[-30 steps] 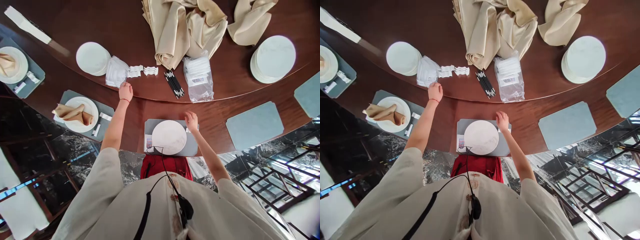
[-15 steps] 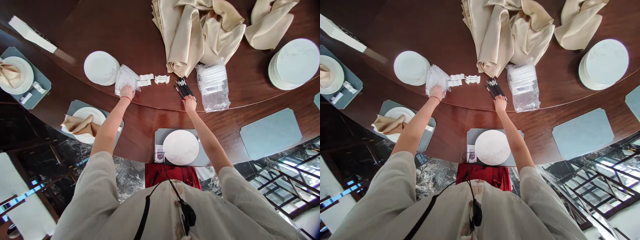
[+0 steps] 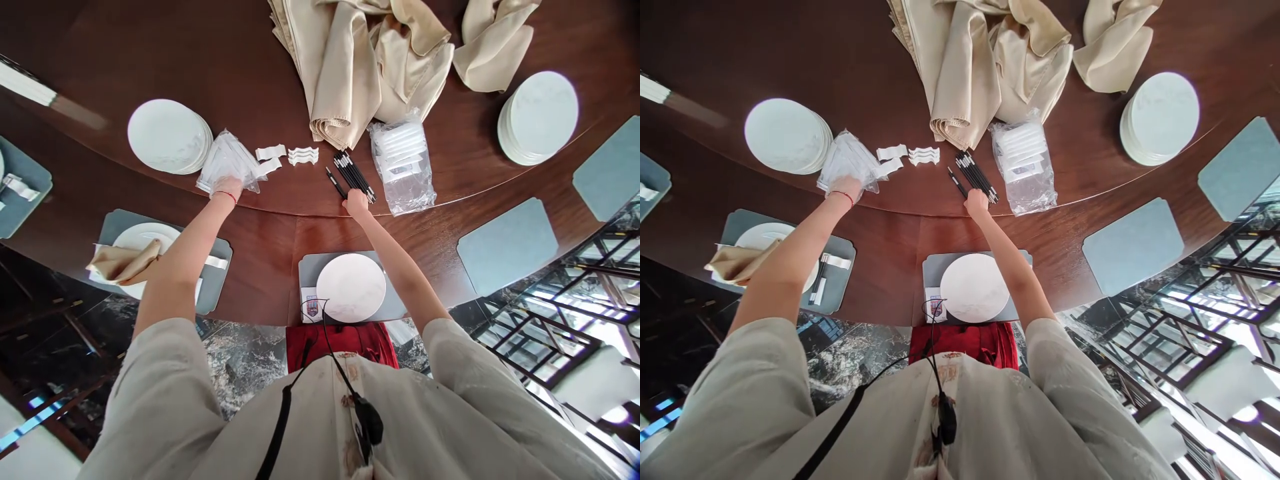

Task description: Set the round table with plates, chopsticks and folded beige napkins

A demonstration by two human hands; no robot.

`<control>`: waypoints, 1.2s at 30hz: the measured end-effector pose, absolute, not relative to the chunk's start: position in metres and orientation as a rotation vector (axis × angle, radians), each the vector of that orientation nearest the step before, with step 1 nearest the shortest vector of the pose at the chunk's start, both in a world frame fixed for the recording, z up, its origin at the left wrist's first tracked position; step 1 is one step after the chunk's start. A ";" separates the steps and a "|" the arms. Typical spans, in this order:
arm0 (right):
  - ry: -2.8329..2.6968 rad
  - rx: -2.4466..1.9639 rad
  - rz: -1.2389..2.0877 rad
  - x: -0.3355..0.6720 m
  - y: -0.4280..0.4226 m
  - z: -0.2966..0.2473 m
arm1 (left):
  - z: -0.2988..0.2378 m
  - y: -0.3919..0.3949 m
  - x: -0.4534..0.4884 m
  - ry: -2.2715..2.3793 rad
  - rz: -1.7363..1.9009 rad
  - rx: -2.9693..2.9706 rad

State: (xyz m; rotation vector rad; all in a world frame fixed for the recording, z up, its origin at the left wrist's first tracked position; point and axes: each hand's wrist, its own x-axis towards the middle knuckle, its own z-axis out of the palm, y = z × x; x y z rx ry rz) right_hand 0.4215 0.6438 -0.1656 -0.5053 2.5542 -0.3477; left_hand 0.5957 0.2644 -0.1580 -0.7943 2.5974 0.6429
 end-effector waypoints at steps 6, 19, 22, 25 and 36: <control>2.451 -0.315 -0.436 0.448 0.672 -0.145 | -0.084 0.309 0.618 2.749 0.500 -0.650; 1.514 0.024 -1.576 0.667 0.792 -0.044 | -0.048 0.614 0.709 1.574 2.390 -1.033; 1.549 0.045 -1.472 0.697 0.825 -0.035 | -0.049 0.671 0.733 1.703 2.273 -0.813; 1.574 0.003 -1.404 0.717 0.855 -0.032 | -0.052 0.703 0.755 1.761 2.180 -0.744; 2.152 -1.369 -1.121 0.712 0.943 -0.018 | -0.023 0.729 0.794 0.881 2.109 -0.704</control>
